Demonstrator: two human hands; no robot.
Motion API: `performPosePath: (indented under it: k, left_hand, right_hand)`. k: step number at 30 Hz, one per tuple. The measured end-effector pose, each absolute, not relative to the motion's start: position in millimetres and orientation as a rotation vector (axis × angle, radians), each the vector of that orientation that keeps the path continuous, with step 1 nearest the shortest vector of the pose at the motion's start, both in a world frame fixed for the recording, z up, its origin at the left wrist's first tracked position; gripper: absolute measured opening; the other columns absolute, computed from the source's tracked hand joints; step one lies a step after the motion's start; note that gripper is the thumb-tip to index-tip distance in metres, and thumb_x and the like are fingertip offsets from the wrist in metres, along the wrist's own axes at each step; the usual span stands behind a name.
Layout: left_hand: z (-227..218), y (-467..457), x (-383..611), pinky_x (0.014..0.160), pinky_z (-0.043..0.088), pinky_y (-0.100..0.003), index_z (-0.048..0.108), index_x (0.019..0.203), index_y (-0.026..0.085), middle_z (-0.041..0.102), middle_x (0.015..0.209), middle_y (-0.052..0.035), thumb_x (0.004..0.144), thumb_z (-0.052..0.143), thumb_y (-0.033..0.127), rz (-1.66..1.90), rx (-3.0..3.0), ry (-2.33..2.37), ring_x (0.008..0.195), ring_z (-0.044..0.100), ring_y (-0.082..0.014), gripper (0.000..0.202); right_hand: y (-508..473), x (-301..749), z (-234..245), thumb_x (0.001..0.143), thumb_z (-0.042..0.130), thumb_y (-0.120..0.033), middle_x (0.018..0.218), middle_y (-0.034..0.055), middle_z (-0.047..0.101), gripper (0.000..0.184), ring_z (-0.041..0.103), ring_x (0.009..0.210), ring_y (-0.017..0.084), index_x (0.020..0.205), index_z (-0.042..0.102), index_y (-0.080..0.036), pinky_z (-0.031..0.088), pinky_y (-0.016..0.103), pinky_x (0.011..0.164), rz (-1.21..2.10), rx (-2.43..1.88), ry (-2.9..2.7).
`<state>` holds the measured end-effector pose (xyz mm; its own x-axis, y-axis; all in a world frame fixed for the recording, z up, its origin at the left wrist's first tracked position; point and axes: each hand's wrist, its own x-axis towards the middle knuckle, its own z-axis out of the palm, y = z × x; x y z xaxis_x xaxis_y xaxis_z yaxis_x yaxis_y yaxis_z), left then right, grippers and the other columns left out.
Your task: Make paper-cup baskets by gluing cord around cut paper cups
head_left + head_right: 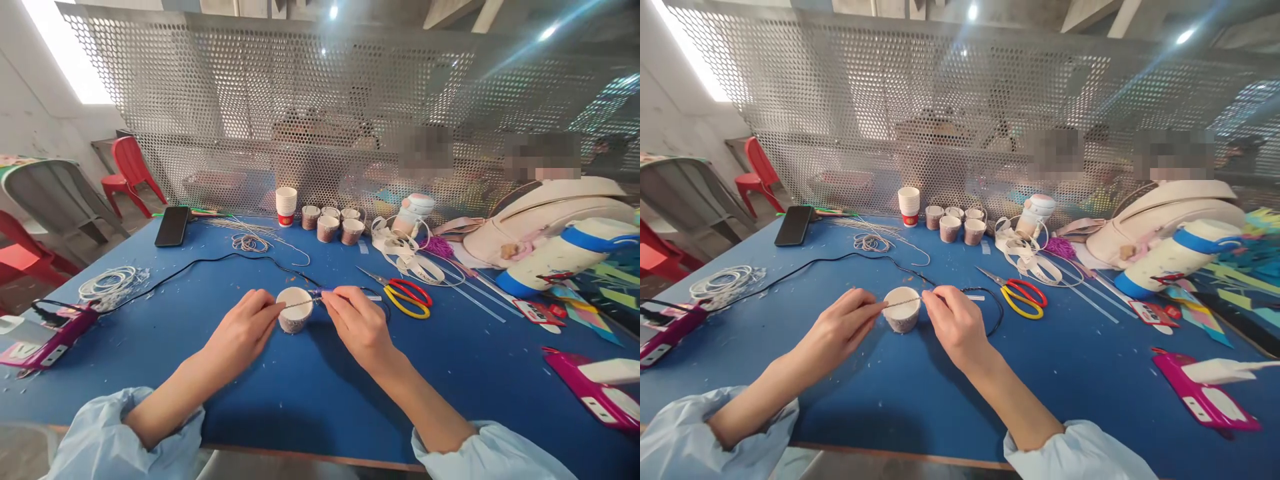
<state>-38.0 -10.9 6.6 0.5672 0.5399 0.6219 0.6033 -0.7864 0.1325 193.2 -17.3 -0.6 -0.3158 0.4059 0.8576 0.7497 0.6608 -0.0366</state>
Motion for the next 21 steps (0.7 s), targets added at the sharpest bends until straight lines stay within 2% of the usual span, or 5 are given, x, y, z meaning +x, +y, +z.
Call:
performPosePath:
  k: [4,8,12,17,21]
  left_hand:
    - [14,3,-45,0.070,0.051,-0.029,0.068,0.099,0.015,0.061,0.084,-0.0069,0.097,0.041,0.019,-0.984,-2.671,-1.074,0.076,0.056,-0.0174,0.027]
    - [28,19,-48,0.070,0.051,-0.029,0.071,0.091,0.018,0.064,0.083,-0.0061,0.094,0.043,0.022,-0.945,-2.727,-1.200,0.076,0.059,-0.0176,0.028]
    - [37,28,-44,0.067,0.049,-0.027,0.072,0.087,0.017,0.066,0.084,-0.0054,0.091,0.045,0.023,-0.980,-2.793,-1.295,0.071,0.061,-0.0158,0.027]
    - [36,30,-40,0.062,0.046,-0.025,0.072,0.082,0.018,0.067,0.079,-0.0031,0.087,0.050,0.025,-1.113,-2.880,-1.495,0.067,0.060,-0.0139,0.024]
    - [33,29,-43,0.057,0.046,-0.024,0.072,0.079,0.019,0.067,0.073,-0.0012,0.082,0.056,0.030,-1.231,-3.024,-1.733,0.062,0.057,-0.0130,0.020]
  right_hand:
    - [-13,184,5,0.094,0.052,-0.014,0.085,0.0063,0.066,0.020,0.065,0.072,0.014,0.099,0.070,-0.019,0.056,0.025,0.068,-0.110,-0.981,-1.879]
    - [-7,184,24,0.088,0.057,-0.018,0.083,0.0047,0.068,0.015,0.064,0.069,0.015,0.088,0.072,-0.019,0.053,0.027,0.066,0.259,-1.160,-1.888]
    - [-1,190,39,0.083,0.063,-0.026,0.075,0.0015,0.067,0.013,0.057,0.058,0.013,0.079,0.073,-0.019,0.048,0.026,0.056,0.682,-1.383,-1.786]
    - [5,194,30,0.081,0.065,-0.039,0.052,-0.0039,0.056,0.024,0.050,0.047,0.010,0.085,0.072,-0.016,0.042,0.024,0.049,1.048,-1.371,-1.569]
    - [8,196,16,0.078,0.067,-0.041,0.055,-0.0031,0.056,0.029,0.051,0.051,0.011,0.089,0.071,-0.014,0.044,0.025,0.053,1.172,-1.326,-1.487]
